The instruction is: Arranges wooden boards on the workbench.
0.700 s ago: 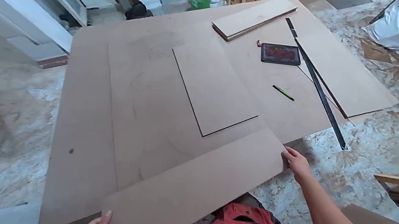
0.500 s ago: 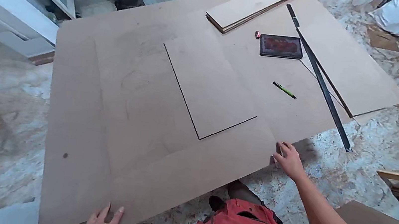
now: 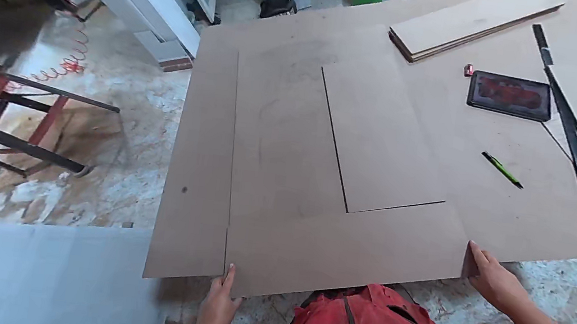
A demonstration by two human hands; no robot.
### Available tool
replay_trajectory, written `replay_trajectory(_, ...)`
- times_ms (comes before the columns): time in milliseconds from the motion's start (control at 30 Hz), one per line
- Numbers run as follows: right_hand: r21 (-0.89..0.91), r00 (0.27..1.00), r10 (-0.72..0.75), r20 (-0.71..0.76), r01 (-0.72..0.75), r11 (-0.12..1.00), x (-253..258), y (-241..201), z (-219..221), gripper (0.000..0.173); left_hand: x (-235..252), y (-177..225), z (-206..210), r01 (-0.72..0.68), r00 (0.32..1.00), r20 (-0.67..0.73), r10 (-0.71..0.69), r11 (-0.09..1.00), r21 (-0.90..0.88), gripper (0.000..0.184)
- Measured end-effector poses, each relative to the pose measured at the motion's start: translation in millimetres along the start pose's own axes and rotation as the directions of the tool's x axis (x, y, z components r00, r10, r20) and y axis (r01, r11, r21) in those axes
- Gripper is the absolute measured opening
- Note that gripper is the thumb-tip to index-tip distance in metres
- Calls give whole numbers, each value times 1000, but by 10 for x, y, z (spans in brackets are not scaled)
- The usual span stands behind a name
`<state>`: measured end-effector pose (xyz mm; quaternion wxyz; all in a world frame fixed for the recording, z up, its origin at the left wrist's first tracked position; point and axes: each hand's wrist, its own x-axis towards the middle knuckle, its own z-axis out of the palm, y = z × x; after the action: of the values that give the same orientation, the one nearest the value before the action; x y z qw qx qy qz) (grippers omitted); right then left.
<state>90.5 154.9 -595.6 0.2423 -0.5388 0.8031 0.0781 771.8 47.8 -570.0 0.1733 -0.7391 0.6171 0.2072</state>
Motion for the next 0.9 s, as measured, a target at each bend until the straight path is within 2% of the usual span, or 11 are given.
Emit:
replay_trajectory(167, 22, 997, 72, 19, -72, 997, 57, 11, -52, 46, 2, -63, 35, 65, 998, 11, -64, 996, -56, 97)
replay_trajectory(233, 25, 996, 82, 21, -82, 996, 41, 19, -25, 34, -34, -102, 65, 134, 991, 20, -132, 981, -139, 83)
replay_trajectory(300, 8, 996, 87, 22, -87, 996, 66, 57, -34, 33, -21, -109, 80, 201, 979, 53, -195, 965, -169, 68)
replay_trajectory(367, -22, 996, 77, 50, -76, 997, 82, 89, -58, 34, -21, -135, 104, 221, 975, 77, -210, 960, -174, 66)
replay_trajectory(567, 13, 994, 70, 85, -71, 997, 115, 130, -94, 28, 5, -186, 40, 140, 985, 115, -127, 983, -119, 53)
replay_trajectory(700, 48, 995, 78, 59, -81, 996, 121, 134, -64, 20, 9, -177, 7, 140, 985, 109, -131, 987, -78, 52)
replay_trajectory(900, -14, 997, -2, 71, 3, 1000, 139, 173, -79, 30, 9, -136, -9, 176, 979, 125, -161, 976, -128, 63)
